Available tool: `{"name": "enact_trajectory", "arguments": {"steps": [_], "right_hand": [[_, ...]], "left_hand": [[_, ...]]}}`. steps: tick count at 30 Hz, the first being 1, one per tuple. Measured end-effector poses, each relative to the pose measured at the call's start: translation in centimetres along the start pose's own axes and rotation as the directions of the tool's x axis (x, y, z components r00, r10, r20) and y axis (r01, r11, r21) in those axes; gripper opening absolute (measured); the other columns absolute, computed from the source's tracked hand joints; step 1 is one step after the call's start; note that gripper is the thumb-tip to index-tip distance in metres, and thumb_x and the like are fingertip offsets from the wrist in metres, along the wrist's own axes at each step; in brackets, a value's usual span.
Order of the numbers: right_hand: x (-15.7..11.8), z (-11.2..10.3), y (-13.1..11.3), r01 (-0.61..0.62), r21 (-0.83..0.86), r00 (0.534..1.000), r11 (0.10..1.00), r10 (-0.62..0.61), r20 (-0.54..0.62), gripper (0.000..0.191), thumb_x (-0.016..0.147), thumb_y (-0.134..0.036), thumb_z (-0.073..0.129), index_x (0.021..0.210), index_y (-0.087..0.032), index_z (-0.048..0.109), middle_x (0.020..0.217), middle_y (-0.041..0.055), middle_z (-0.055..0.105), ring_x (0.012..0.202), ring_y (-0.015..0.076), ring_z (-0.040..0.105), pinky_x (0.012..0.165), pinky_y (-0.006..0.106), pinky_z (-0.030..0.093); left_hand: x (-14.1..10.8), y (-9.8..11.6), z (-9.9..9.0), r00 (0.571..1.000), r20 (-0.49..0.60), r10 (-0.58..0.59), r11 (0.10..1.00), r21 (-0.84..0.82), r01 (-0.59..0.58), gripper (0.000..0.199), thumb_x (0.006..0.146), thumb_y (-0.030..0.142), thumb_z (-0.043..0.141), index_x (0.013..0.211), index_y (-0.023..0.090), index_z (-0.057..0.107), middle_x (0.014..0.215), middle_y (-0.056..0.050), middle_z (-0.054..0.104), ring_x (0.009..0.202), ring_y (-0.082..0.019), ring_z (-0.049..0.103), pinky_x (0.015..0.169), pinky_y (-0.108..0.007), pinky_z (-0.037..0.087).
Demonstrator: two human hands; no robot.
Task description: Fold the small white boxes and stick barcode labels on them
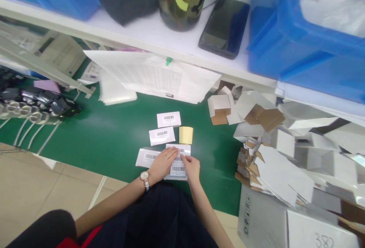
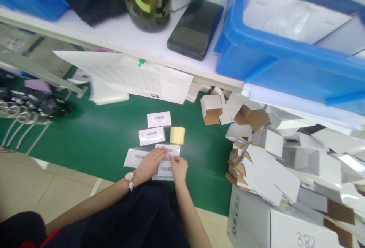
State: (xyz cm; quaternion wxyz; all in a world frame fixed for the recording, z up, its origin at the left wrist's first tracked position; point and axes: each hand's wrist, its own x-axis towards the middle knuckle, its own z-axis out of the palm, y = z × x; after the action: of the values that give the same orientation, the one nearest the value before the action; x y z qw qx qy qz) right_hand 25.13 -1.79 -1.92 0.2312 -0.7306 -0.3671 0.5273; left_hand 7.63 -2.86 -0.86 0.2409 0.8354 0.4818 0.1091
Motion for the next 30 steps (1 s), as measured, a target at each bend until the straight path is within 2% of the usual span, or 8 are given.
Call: {"name": "enact_trajectory", "arguments": {"steps": [5, 10, 12, 14, 16, 18, 25, 30], "right_hand": [[-2.3, -1.0, 1.5, -0.117, 0.209, 0.967, 0.971, 0.063, 0.245, 0.044, 0.063, -0.054, 0.075, 0.08, -0.014, 0.08, 0.078, 0.011, 0.078, 0.072, 0.028, 0.071, 0.066, 0.036, 0.056], [-5.6, -2.5, 3.2, -0.182, 0.274, 0.927, 0.944, 0.072, 0.369, 0.04, 0.054, -0.049, 0.087, 0.072, -0.014, 0.079, 0.074, 0.0119, 0.078, 0.069, 0.0302, 0.072, 0.073, 0.044, 0.057], [-6.5, -3.0, 3.5, -0.17, 0.324, 0.936, 0.931, 0.05, 0.349, 0.043, 0.059, -0.052, 0.086, 0.082, -0.016, 0.08, 0.083, 0.0113, 0.079, 0.078, 0.0305, 0.073, 0.084, 0.047, 0.057], [-7.2, -3.2, 3.6, -0.158, 0.371, 0.943, 0.915, 0.029, 0.331, 0.046, 0.062, -0.052, 0.085, 0.09, -0.017, 0.079, 0.089, 0.0108, 0.08, 0.083, 0.0306, 0.074, 0.09, 0.048, 0.055], [-7.5, -3.2, 3.4, -0.154, 0.405, 0.943, 0.901, 0.013, 0.331, 0.046, 0.061, -0.051, 0.086, 0.092, -0.017, 0.079, 0.091, 0.0112, 0.08, 0.086, 0.0313, 0.074, 0.09, 0.048, 0.055], [-7.7, -3.0, 3.3, -0.15, 0.44, 0.947, 0.886, 0.001, 0.322, 0.047, 0.061, -0.048, 0.087, 0.096, -0.017, 0.078, 0.095, 0.0108, 0.08, 0.089, 0.0311, 0.074, 0.09, 0.046, 0.056], [-7.6, -1.7, 4.5, -0.129, 0.475, 0.989, 0.87, 0.076, 0.129, 0.033, 0.062, -0.046, 0.084, 0.076, -0.017, 0.076, 0.071, 0.0053, 0.077, 0.065, 0.024, 0.069, 0.064, 0.034, 0.056], [-7.7, -1.0, 5.0, -0.116, 0.474, 0.993, 0.873, 0.111, 0.038, 0.033, 0.062, -0.045, 0.082, 0.075, -0.015, 0.076, 0.07, 0.0057, 0.076, 0.064, 0.0229, 0.068, 0.061, 0.032, 0.054]], "left_hand": [[-1.0, -1.1, -1.0, 0.999, 0.004, -0.043, 0.999, -0.005, 0.043, 0.061, 0.086, -0.002, 0.038, 0.144, 0.013, 0.047, 0.15, -0.012, 0.052, 0.142, -0.022, 0.044, 0.122, -0.048, 0.034], [-0.9, 0.3, -1.8, 0.976, -0.08, -0.203, 0.947, -0.27, 0.175, 0.042, 0.096, 0.013, 0.042, 0.137, 0.016, 0.054, 0.143, -0.013, 0.057, 0.137, -0.025, 0.048, 0.118, -0.05, 0.037], [-1.3, 1.2, -1.7, 0.93, -0.085, -0.359, 0.838, -0.469, 0.28, 0.03, 0.098, 0.028, 0.05, 0.124, 0.017, 0.06, 0.128, -0.013, 0.064, 0.122, -0.026, 0.058, 0.108, -0.048, 0.047], [-1.9, 2.1, -1.2, 0.872, 0.059, -0.486, 0.617, -0.683, 0.39, 0.03, 0.089, 0.04, 0.065, 0.109, 0.017, 0.063, 0.109, -0.01, 0.069, 0.102, -0.025, 0.064, 0.094, -0.043, 0.053], [-2.5, 2.8, -0.5, 0.825, 0.261, -0.501, 0.38, -0.79, 0.481, 0.035, 0.077, 0.044, 0.075, 0.096, 0.017, 0.063, 0.093, -0.006, 0.07, 0.086, -0.023, 0.065, 0.081, -0.037, 0.054], [-3.0, 3.3, 0.2, 0.797, 0.383, -0.467, 0.258, -0.803, 0.537, 0.036, 0.071, 0.047, 0.077, 0.084, 0.016, 0.063, 0.079, -0.004, 0.069, 0.074, -0.021, 0.064, 0.07, -0.032, 0.052], [-4.0, 4.1, 0.9, 0.76, 0.482, -0.436, 0.199, -0.772, 0.604, 0.037, 0.07, 0.051, 0.07, 0.072, 0.015, 0.064, 0.066, -0.003, 0.066, 0.061, -0.018, 0.059, 0.061, -0.029, 0.047], [-4.2, 4.3, 1.1, 0.75, 0.459, -0.476, 0.255, -0.744, 0.617, 0.041, 0.073, 0.056, 0.065, 0.069, 0.015, 0.063, 0.062, -0.003, 0.065, 0.059, -0.018, 0.059, 0.059, -0.029, 0.046]]}}
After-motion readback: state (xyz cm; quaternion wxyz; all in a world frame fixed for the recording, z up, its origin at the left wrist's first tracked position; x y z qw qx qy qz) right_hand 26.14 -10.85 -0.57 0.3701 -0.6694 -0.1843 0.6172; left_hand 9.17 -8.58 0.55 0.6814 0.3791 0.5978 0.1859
